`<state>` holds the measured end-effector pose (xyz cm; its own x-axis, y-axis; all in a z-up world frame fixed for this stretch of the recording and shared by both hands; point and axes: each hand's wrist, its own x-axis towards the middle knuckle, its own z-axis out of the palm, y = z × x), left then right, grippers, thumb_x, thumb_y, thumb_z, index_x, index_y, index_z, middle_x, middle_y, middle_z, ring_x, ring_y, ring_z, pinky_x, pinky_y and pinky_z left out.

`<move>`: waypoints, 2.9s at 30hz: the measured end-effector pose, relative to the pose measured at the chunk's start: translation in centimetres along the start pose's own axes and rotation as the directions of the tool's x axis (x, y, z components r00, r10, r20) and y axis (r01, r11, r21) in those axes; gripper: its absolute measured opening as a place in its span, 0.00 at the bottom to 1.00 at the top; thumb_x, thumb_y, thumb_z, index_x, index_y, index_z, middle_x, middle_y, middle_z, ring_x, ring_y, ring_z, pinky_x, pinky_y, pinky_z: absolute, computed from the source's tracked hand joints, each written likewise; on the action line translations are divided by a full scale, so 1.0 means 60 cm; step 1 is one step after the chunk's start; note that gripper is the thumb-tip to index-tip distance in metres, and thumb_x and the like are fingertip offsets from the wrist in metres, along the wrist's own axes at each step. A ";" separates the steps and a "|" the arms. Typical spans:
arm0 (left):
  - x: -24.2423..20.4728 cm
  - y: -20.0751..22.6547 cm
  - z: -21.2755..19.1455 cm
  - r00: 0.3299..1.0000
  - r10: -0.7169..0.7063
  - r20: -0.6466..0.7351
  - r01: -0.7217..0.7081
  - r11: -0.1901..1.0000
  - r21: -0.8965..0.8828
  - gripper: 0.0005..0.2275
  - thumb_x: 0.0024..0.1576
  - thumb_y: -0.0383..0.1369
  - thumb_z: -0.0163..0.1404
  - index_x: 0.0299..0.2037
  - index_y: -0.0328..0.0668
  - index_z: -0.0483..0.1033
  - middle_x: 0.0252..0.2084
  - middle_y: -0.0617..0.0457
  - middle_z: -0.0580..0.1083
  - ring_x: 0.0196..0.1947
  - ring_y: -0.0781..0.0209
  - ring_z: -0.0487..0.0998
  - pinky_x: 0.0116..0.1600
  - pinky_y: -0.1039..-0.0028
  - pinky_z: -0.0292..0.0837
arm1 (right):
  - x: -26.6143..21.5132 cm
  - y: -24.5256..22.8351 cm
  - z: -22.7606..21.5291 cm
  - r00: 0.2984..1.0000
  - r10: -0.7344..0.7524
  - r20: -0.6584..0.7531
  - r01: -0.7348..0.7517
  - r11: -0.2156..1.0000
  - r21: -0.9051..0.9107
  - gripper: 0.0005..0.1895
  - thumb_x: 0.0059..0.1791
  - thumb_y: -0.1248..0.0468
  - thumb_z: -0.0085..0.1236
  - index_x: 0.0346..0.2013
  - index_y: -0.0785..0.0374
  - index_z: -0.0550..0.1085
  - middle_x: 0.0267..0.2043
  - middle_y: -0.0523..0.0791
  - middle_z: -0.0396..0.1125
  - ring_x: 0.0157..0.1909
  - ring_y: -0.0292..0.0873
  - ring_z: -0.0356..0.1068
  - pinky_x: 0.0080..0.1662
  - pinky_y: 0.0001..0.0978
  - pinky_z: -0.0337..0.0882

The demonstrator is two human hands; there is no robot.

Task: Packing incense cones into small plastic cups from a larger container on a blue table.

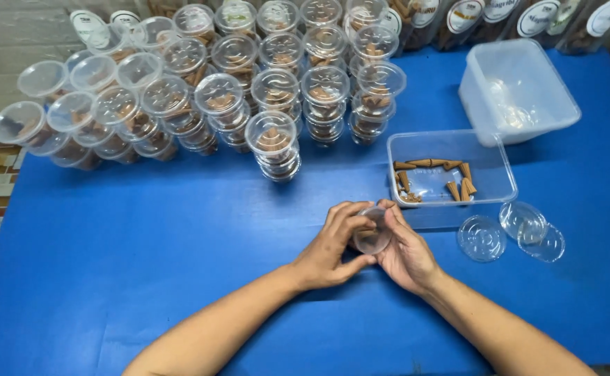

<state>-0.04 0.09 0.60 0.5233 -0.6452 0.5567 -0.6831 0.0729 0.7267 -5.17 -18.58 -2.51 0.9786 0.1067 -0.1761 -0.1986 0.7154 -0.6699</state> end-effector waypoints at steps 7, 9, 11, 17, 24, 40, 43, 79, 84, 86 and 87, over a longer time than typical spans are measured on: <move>-0.009 -0.007 0.003 1.000 0.008 0.019 -0.011 0.982 0.189 0.25 0.54 0.33 0.58 0.61 0.46 0.61 0.66 0.42 0.61 0.64 0.36 0.62 0.65 0.47 0.61 | 0.015 0.015 -0.032 0.998 0.051 0.039 -0.051 0.999 0.010 0.11 0.59 0.50 0.36 0.52 0.49 0.60 0.50 0.48 0.69 0.48 0.53 0.76 0.43 0.48 0.81; -0.007 0.001 0.000 1.000 -0.001 0.025 -0.006 0.964 0.267 0.28 0.49 0.28 0.60 0.59 0.45 0.60 0.64 0.41 0.62 0.62 0.36 0.64 0.65 0.47 0.61 | 0.003 0.005 0.004 0.999 0.045 0.025 -0.045 0.999 0.023 0.11 0.59 0.53 0.36 0.53 0.50 0.61 0.51 0.48 0.69 0.48 0.52 0.76 0.45 0.46 0.81; -0.008 0.007 0.000 1.000 0.007 0.019 -0.013 0.948 0.318 0.28 0.49 0.28 0.60 0.59 0.44 0.60 0.64 0.41 0.62 0.62 0.37 0.64 0.65 0.48 0.61 | 0.008 0.012 -0.015 0.998 0.051 0.037 -0.050 0.999 -0.006 0.12 0.59 0.52 0.36 0.54 0.51 0.61 0.51 0.48 0.69 0.49 0.53 0.76 0.45 0.47 0.81; -0.006 0.045 -0.013 0.997 -0.040 0.061 0.005 0.875 0.484 0.30 0.49 0.35 0.58 0.61 0.39 0.59 0.67 0.39 0.58 0.66 0.37 0.61 0.69 0.50 0.56 | -0.016 -0.006 0.031 0.996 0.079 0.044 -0.079 0.997 -0.008 0.11 0.59 0.56 0.41 0.55 0.51 0.65 0.52 0.46 0.69 0.50 0.42 0.72 0.44 0.40 0.75; 0.008 0.108 -0.027 1.000 -0.014 0.020 0.001 0.849 0.528 0.15 0.59 0.26 0.42 0.55 0.26 0.65 0.64 0.31 0.62 0.52 0.34 0.68 0.57 0.49 0.67 | -0.019 0.009 0.027 0.995 0.089 -0.043 -0.096 0.976 -0.194 0.17 0.58 0.57 0.37 0.63 0.51 0.58 0.58 0.48 0.64 0.53 0.40 0.68 0.47 0.38 0.72; 0.009 0.162 -0.351 0.972 0.103 -0.213 0.074 0.723 0.687 0.23 0.56 0.35 0.57 0.60 0.45 0.62 0.57 0.39 0.68 0.52 0.43 0.73 0.50 0.57 0.68 | -0.019 0.006 0.039 0.934 0.154 0.322 0.010 0.891 -0.455 0.29 0.54 0.42 0.46 0.59 0.58 0.59 0.65 0.52 0.59 0.61 0.57 0.71 0.59 0.48 0.70; 0.014 0.128 -0.473 0.913 0.247 -0.324 0.115 0.608 0.786 0.25 0.55 0.28 0.59 0.60 0.35 0.61 0.55 0.38 0.67 0.59 0.41 0.70 0.66 0.55 0.66 | -0.019 0.002 0.042 0.926 0.215 0.310 -0.041 0.875 -0.483 0.26 0.54 0.46 0.46 0.57 0.60 0.60 0.59 0.54 0.63 0.58 0.56 0.73 0.58 0.47 0.71; 0.118 -0.271 -0.835 0.531 -0.575 -0.623 0.813 0.136 0.567 0.31 0.49 0.29 0.52 0.62 0.46 0.48 0.60 0.38 0.67 0.56 0.33 0.71 0.61 0.41 0.53 | 0.014 0.035 -0.056 0.752 0.499 -0.432 -0.627 0.744 -0.233 0.19 0.46 0.80 0.58 0.52 0.82 0.69 0.48 0.74 0.70 0.50 0.73 0.75 0.56 0.58 0.73; 0.124 -0.243 -0.818 0.488 -0.639 -0.594 0.835 0.142 0.532 0.33 0.49 0.26 0.51 0.64 0.44 0.46 0.63 0.40 0.64 0.60 0.33 0.68 0.68 0.37 0.42 | 0.012 0.038 -0.058 0.748 0.492 -0.444 -0.642 0.706 -0.299 0.16 0.47 0.80 0.58 0.50 0.80 0.71 0.46 0.74 0.73 0.49 0.69 0.77 0.56 0.51 0.73; 0.123 -0.243 -0.819 0.487 -0.644 -0.590 0.835 0.145 0.531 0.34 0.49 0.26 0.52 0.64 0.45 0.45 0.63 0.39 0.64 0.62 0.33 0.67 0.68 0.37 0.41 | 0.013 0.030 -0.044 0.747 0.507 -0.431 -0.651 0.688 -0.320 0.18 0.46 0.80 0.61 0.50 0.79 0.72 0.46 0.73 0.74 0.49 0.67 0.78 0.56 0.51 0.75; 0.122 -0.243 -0.820 0.484 -0.646 -0.590 0.838 0.148 0.525 0.35 0.49 0.26 0.53 0.65 0.45 0.45 0.64 0.38 0.64 0.63 0.32 0.65 0.69 0.37 0.40 | 0.015 0.025 -0.036 0.746 0.520 -0.416 -0.659 0.668 -0.347 0.19 0.45 0.79 0.63 0.50 0.78 0.72 0.47 0.71 0.74 0.50 0.66 0.79 0.56 0.50 0.76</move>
<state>38.80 31.72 13.85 0.9953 0.0897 0.0374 0.0702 -0.9292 0.3627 -4.72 -18.94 -5.23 0.6044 0.1643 -0.7796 -0.7959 0.1675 -0.5818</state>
